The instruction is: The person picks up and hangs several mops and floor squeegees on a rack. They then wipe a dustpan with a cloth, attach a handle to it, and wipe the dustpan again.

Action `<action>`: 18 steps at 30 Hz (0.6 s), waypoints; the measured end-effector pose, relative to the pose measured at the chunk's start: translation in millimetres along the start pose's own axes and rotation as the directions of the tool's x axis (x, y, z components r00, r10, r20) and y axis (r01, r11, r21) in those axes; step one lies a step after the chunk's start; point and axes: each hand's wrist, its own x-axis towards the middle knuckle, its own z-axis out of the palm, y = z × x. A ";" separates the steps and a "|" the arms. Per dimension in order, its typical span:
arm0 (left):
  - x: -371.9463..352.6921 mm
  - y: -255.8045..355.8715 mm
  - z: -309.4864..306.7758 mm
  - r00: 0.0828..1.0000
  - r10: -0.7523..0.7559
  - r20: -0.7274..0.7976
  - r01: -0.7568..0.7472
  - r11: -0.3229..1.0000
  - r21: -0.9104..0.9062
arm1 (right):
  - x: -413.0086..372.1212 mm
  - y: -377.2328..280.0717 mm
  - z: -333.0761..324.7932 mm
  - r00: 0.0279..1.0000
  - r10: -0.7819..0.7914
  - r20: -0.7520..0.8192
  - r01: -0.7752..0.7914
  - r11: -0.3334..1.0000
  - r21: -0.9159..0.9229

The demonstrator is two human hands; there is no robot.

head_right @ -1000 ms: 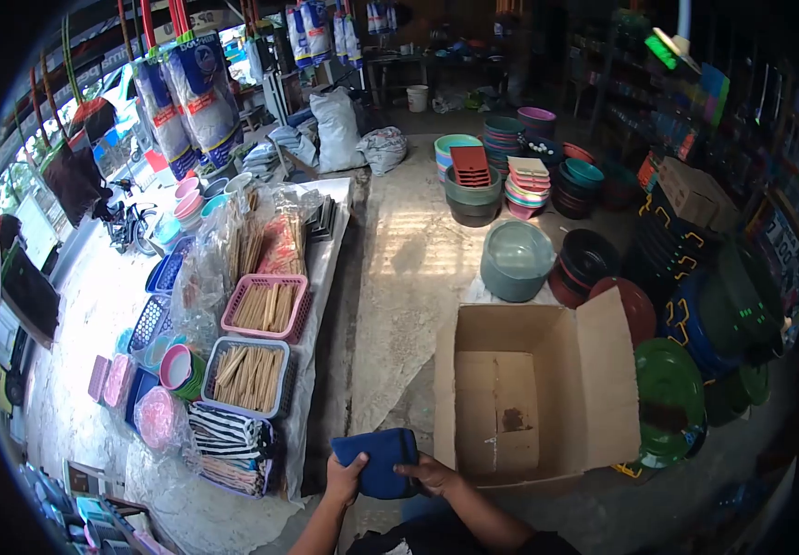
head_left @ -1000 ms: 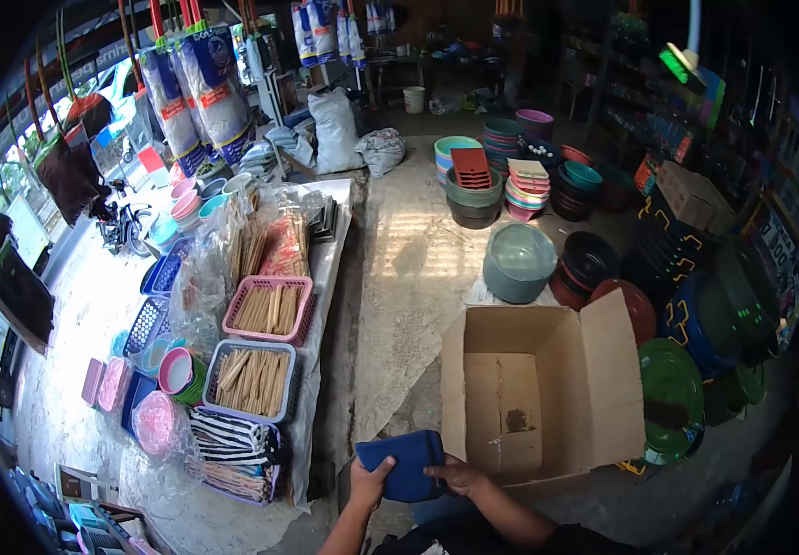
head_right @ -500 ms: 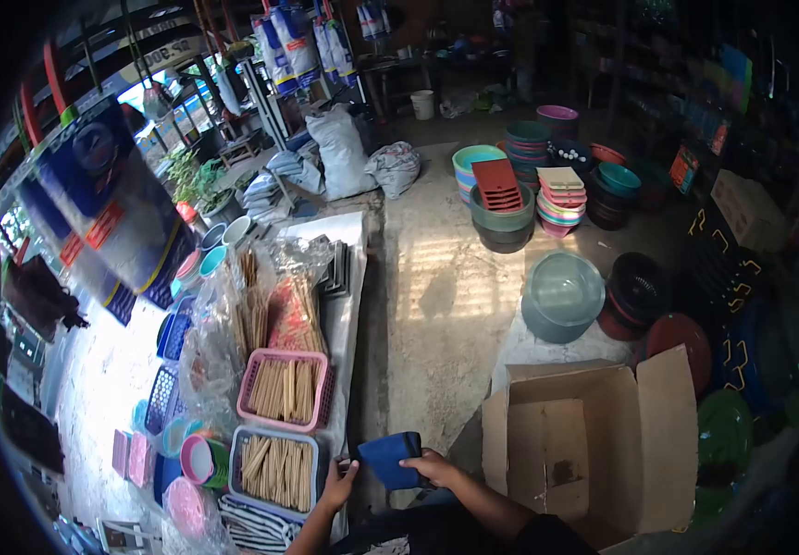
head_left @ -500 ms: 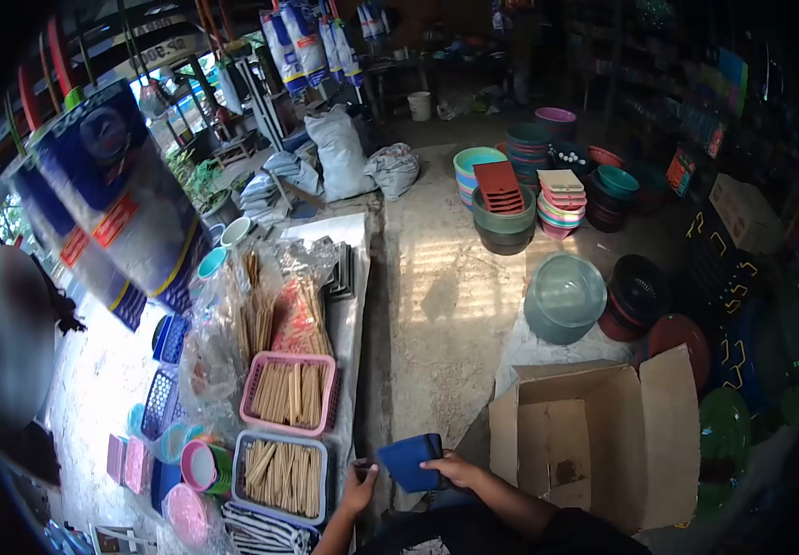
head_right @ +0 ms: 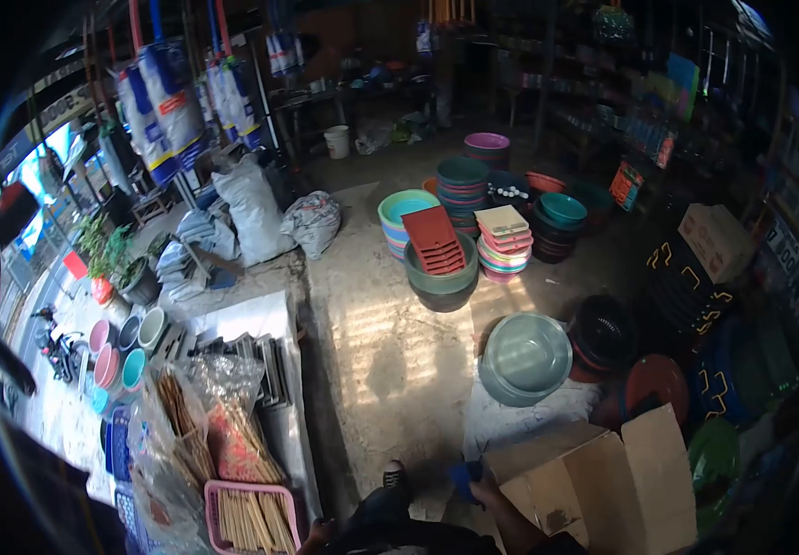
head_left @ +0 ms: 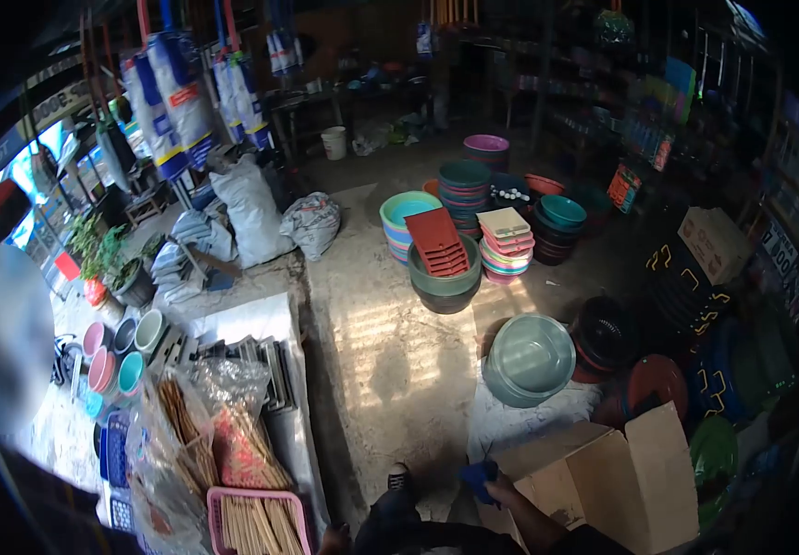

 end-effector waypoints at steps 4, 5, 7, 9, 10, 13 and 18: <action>98.5 103.1 9.2 0.953 -0.280 -0.115 0.300 0.828 0.474 | 19.0 10.3 -31.7 0.939 0.321 -0.125 -0.331 0.941 -0.071; 125.6 128.2 10.6 0.963 -0.266 -0.052 0.263 0.869 0.419 | 18.9 13.8 -37.4 0.912 0.374 -0.169 -0.370 0.927 0.053; 213.8 160.7 7.6 0.996 0.057 0.064 -0.085 0.748 0.658 | 19.7 5.2 -49.1 0.869 0.449 -0.208 -0.411 0.889 0.201; 266.4 215.1 27.9 0.980 0.159 0.119 -0.198 0.731 0.653 | 17.0 -22.7 -70.9 0.797 0.558 -0.232 -0.394 0.771 0.500; 294.4 251.9 47.7 0.997 -0.041 0.066 0.013 0.925 0.380 | 50.5 16.3 -73.9 0.785 0.575 -0.230 -0.401 0.756 0.517; 376.0 327.5 98.5 0.995 0.069 0.070 -0.098 0.752 0.651 | 104.9 109.3 -55.8 0.734 -0.052 -0.677 0.358 0.877 0.320; 470.4 385.3 178.2 0.988 0.135 0.074 -0.145 0.659 0.738 | 220.9 80.3 -46.2 0.714 0.206 -0.669 0.481 0.551 0.682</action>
